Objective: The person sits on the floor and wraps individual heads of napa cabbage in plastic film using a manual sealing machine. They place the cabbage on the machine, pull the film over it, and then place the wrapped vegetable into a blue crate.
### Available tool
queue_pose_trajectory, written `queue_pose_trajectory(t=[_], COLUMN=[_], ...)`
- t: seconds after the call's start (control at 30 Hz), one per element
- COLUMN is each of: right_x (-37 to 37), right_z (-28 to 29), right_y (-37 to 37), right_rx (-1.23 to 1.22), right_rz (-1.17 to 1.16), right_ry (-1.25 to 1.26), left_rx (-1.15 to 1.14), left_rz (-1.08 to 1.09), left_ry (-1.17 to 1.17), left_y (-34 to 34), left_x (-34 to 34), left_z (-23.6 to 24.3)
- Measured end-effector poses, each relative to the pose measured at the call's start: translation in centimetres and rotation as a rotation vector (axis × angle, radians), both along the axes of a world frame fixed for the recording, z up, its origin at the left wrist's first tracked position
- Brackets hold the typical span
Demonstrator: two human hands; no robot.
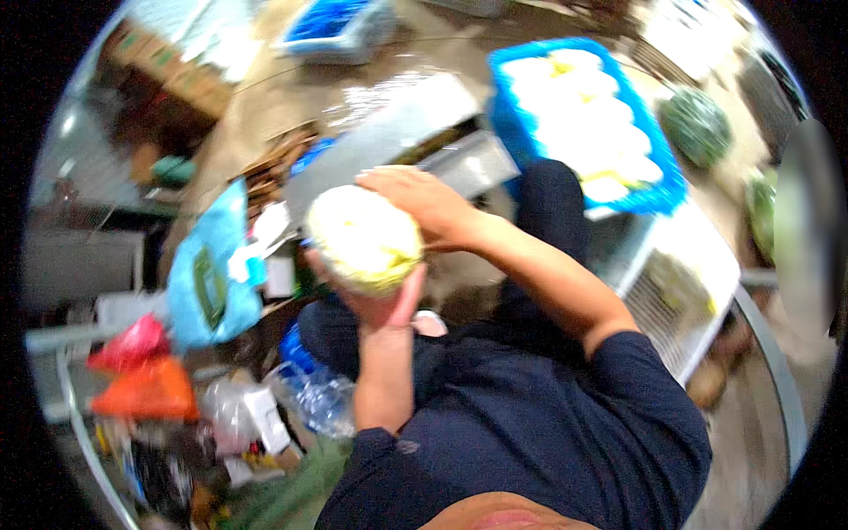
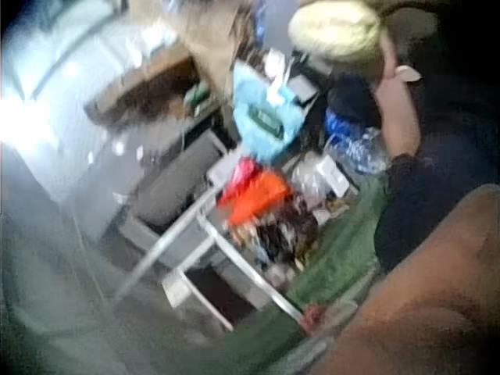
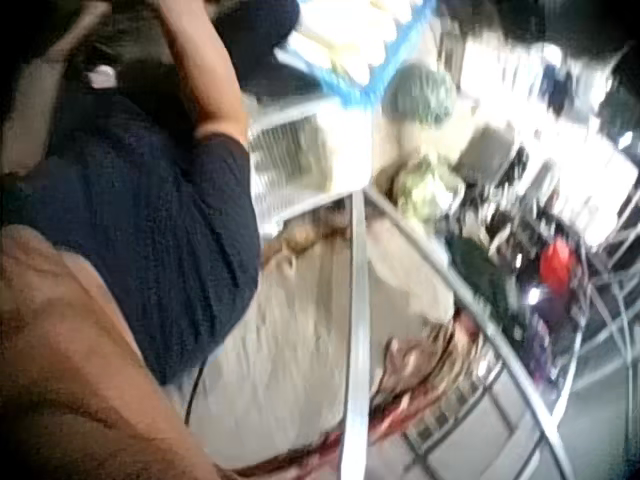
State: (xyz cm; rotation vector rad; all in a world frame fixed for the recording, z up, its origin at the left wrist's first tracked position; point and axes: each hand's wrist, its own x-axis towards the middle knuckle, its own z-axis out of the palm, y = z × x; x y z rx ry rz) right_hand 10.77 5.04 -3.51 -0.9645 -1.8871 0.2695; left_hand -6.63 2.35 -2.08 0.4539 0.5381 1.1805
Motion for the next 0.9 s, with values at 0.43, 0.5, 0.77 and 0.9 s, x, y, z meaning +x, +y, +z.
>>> queue_pose_trajectory(t=[0.43,0.5,0.77,0.9], right_x=[8.4,10.6,27.3,32.6], right_z=[-0.6,-2.1,-14.5,-18.9], right_y=[-13.1,-16.7,-30.2,-33.5], right_rx=[-0.627,-0.671,-0.596,-0.892], right_rz=[0.048,0.020,-1.352,-1.629], right_ry=[1.104,1.403,0.940,0.939], left_rx=[0.298,0.453,0.382,0.370], left_rz=[-0.682,-0.569,-0.758,-0.780], left_ry=[0.505,0.580,0.766,0.824], left_y=[-2.2,-1.9,0.7,1.3], left_x=[7.1,8.7,5.2,4.7], left_z=[0.5,0.8,-0.7,-0.4])
